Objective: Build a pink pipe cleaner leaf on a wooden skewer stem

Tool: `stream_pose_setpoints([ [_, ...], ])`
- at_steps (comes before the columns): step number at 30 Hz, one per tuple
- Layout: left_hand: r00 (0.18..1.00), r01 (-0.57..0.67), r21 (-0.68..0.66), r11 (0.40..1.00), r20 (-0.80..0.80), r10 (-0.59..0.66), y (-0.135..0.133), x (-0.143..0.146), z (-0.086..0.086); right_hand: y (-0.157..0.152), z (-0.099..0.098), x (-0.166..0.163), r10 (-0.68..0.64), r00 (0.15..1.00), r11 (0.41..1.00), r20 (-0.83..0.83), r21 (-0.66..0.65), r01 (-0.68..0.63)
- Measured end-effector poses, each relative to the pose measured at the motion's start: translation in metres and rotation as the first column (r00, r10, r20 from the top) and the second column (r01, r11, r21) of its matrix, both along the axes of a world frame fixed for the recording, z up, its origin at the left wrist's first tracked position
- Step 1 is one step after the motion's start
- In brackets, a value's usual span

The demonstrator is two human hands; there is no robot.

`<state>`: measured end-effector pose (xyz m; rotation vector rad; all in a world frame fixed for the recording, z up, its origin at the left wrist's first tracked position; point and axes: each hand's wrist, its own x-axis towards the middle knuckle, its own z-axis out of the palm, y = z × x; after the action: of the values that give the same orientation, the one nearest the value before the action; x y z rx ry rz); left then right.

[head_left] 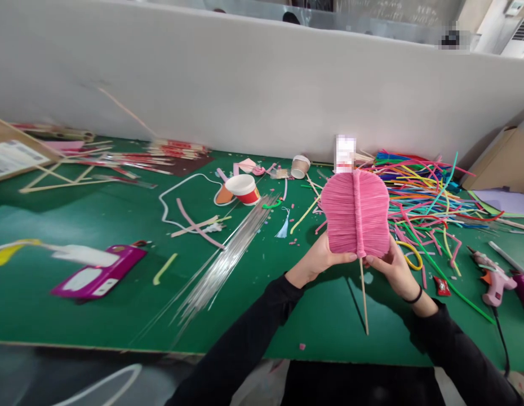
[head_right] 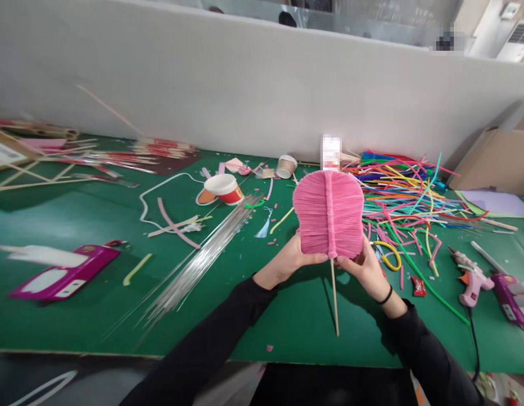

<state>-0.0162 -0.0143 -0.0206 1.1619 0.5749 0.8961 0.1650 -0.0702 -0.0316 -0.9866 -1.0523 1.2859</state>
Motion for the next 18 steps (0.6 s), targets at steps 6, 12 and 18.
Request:
stream_pose_setpoints([
  [6, 0.999, -0.011, -0.006, 1.000, -0.047, 0.011, 0.0014, -0.0002, -0.0026, 0.0014, -0.0016, -0.0017, -0.033, 0.999, 0.999, -0.019, 0.000, 0.033],
  [12, 0.996, -0.059, 0.030, 0.998, -0.062, 0.060, 0.0018, 0.0003, -0.0037, 0.0040, -0.0034, 0.0015, -0.032, 0.999, 0.997, -0.044, -0.077, 0.028],
  [18, 0.995, -0.063, 0.038, 0.997, -0.080, 0.066, 0.0030, 0.0014, -0.0034, 0.0041, -0.0023, 0.0032, 0.000, 0.996, 0.992, -0.086, -0.124, -0.011],
])
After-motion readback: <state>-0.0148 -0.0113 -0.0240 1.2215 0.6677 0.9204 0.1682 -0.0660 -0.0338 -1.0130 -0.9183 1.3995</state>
